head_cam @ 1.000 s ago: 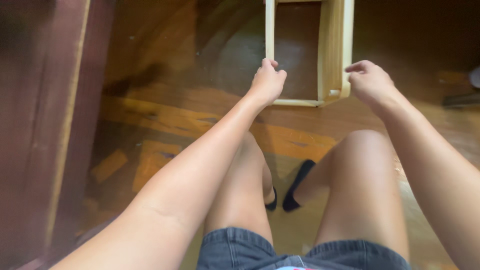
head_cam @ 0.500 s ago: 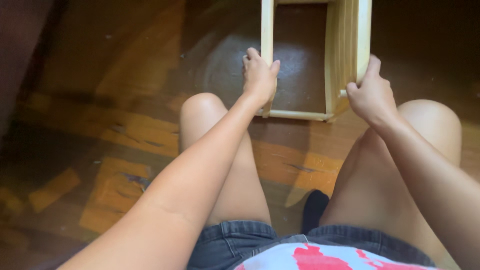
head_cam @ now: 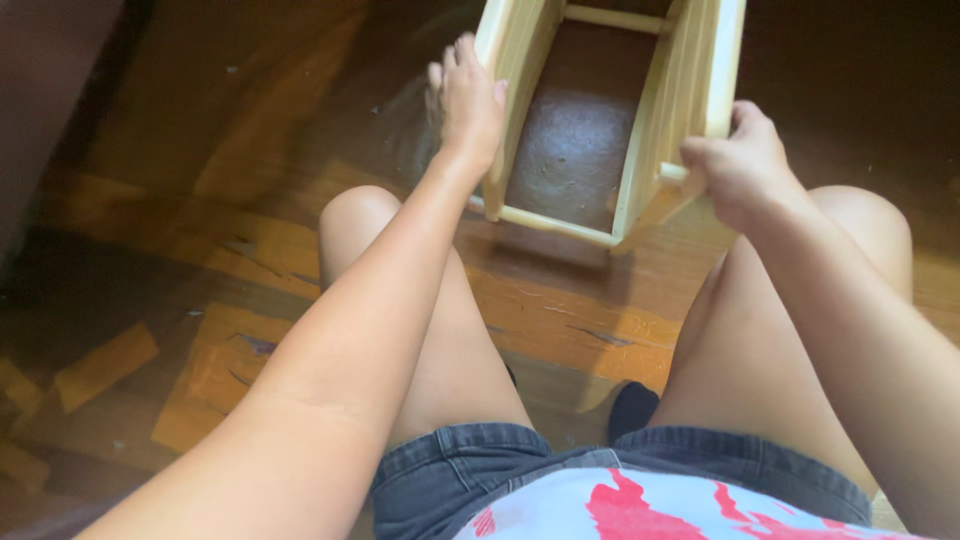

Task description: The person disassembles a small plastic stool by removing the seat and legs, then reassembles it by inserting the legs back into the seat. The person repeats this cycle multiple times, stacking the removed legs on a nearby bed between cycles.

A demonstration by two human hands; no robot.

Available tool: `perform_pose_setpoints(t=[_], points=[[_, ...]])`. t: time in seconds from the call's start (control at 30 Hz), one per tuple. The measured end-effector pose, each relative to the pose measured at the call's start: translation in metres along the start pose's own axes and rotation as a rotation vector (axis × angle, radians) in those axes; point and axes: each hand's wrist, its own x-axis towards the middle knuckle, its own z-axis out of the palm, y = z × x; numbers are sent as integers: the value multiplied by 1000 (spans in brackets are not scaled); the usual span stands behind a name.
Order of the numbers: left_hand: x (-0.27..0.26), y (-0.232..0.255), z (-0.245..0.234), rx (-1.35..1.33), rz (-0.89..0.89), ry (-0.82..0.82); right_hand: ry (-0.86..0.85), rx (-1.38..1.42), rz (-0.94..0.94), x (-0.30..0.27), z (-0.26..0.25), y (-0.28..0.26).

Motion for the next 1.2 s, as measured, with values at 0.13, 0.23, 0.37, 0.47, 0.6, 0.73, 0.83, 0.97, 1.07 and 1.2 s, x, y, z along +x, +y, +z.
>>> perform_pose_setpoints(t=[0.13, 0.23, 0.37, 0.47, 0.6, 0.73, 0.83, 0.97, 1.07, 1.2], points=[[-19, 16, -4, 285, 296, 240, 33, -214, -54, -11, 13, -26], [-62, 44, -2, 186, 479, -86, 66, -331, -83, -23, 24, -49], [-106, 76, 18, -298, 68, -734, -9, -303, -149, -31, 51, -71], [-120, 83, 32, -533, -210, -717, -137, -218, -223, -29, 63, -78], [-127, 71, 35, -697, -352, -553, -353, 3, -174, -16, 73, -71], [-121, 62, 30, -813, -390, -518, -322, 194, -114, 0, 68, -44], [-94, 56, 29, -974, -401, -534, 11, -327, 60, 6, 44, -13], [-46, 49, 18, -1294, -565, -501, 14, 175, 522, 7, 16, 15], [-30, 35, -2, -1502, -593, -390, -213, 482, 580, -7, 12, 22], [-33, 17, -22, -1721, -685, -245, -412, 500, 441, -23, 35, 15]])
